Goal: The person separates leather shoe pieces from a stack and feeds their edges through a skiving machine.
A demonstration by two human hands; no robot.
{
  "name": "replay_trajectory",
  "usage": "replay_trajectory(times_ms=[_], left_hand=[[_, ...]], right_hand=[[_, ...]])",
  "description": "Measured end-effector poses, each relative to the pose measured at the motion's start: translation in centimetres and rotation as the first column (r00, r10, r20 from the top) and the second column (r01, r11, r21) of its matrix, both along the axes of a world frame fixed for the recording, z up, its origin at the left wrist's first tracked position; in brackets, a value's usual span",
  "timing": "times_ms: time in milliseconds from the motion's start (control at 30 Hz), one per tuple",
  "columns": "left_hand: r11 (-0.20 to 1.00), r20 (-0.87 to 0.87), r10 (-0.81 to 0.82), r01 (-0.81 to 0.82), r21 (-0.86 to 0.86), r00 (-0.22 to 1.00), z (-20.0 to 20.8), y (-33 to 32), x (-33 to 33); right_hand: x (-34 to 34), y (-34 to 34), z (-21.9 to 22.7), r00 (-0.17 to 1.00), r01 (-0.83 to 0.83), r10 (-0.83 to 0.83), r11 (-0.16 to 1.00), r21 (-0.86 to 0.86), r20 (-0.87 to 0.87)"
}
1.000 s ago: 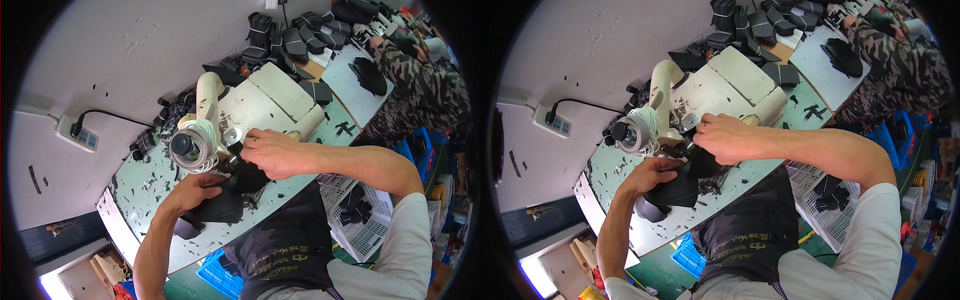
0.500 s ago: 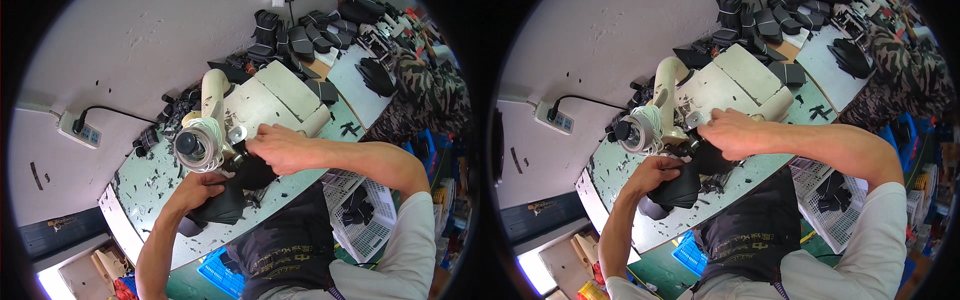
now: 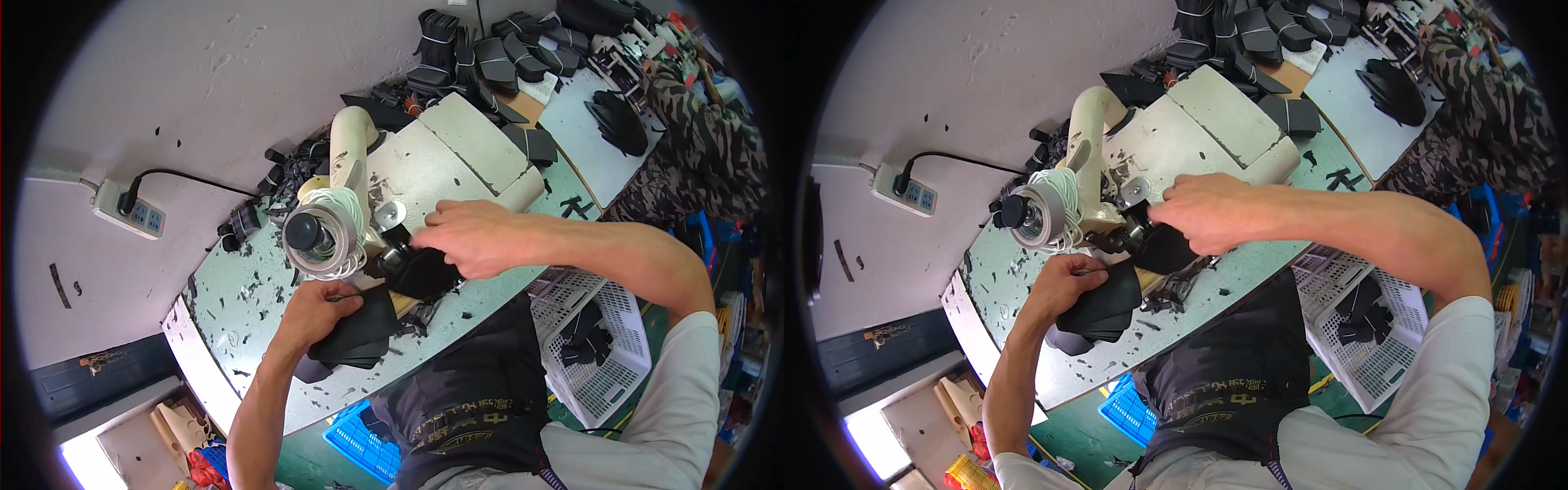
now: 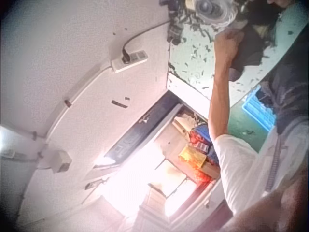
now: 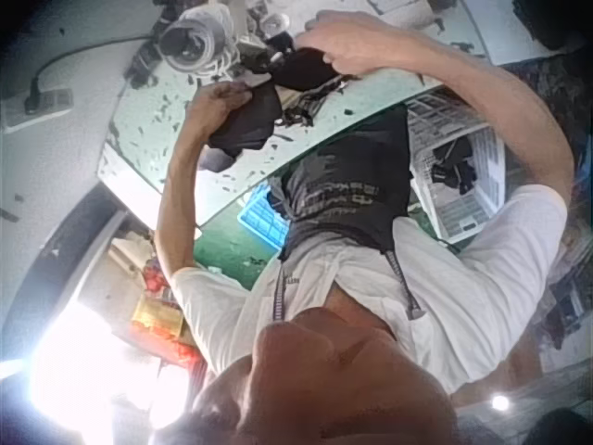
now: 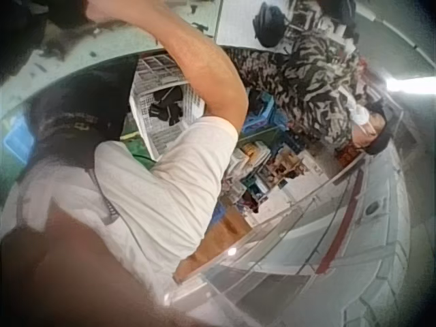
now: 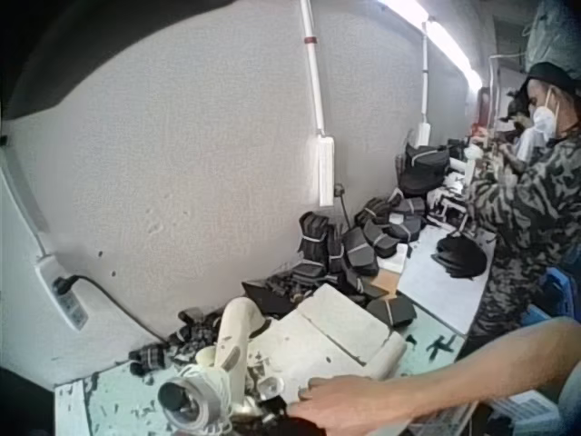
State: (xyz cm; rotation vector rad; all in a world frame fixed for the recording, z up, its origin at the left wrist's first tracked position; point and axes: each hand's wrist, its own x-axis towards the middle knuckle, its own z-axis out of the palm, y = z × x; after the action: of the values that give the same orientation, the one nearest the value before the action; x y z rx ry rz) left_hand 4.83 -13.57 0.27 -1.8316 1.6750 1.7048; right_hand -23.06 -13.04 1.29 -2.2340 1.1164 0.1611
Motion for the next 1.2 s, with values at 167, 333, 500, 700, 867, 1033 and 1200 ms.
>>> replay_trajectory(times_ms=[167,333,500,700,867,1033,1200], left_hand=[[0.993,-0.034,0.0,-0.004,-0.118,0.999,0.3,-0.4,-2.0],[0.998,-0.269,-0.052,0.038,-0.058,0.962,-0.1,0.1,-0.5],[1.0,0.047,-0.001,0.0,0.02,0.999,0.2,-0.5,-0.2],[1.0,-0.208,-0.031,0.03,-0.006,0.978,0.4,-0.3,-1.8],[1.0,-0.05,0.007,-0.008,-0.014,0.999,0.3,0.1,-0.4],[0.983,-0.03,0.019,-0.025,-0.184,0.999,0.2,0.0,-1.9],[0.996,-0.21,-0.051,0.035,-0.08,0.976,0.2,0.5,-1.0]], right_hand=[[0.2,-1.2,1.3,0.994,-0.103,0.1,0.993,0.056,0.047],[1.2,-0.7,-0.4,0.999,-0.016,0.017,1.0,0.015,-0.036],[-0.5,-1.1,1.6,0.996,-0.067,0.072,0.994,0.088,-0.058],[1.0,-1.1,-0.2,0.991,-0.085,0.08,0.996,0.036,0.111],[0.1,-1.2,0.6,0.999,-0.021,0.029,0.987,0.157,-0.045],[0.0,-1.5,0.4,0.989,-0.118,0.114,0.992,0.033,0.095],[1.2,-0.9,-0.5,0.999,-0.028,0.024,0.996,0.081,0.045]])
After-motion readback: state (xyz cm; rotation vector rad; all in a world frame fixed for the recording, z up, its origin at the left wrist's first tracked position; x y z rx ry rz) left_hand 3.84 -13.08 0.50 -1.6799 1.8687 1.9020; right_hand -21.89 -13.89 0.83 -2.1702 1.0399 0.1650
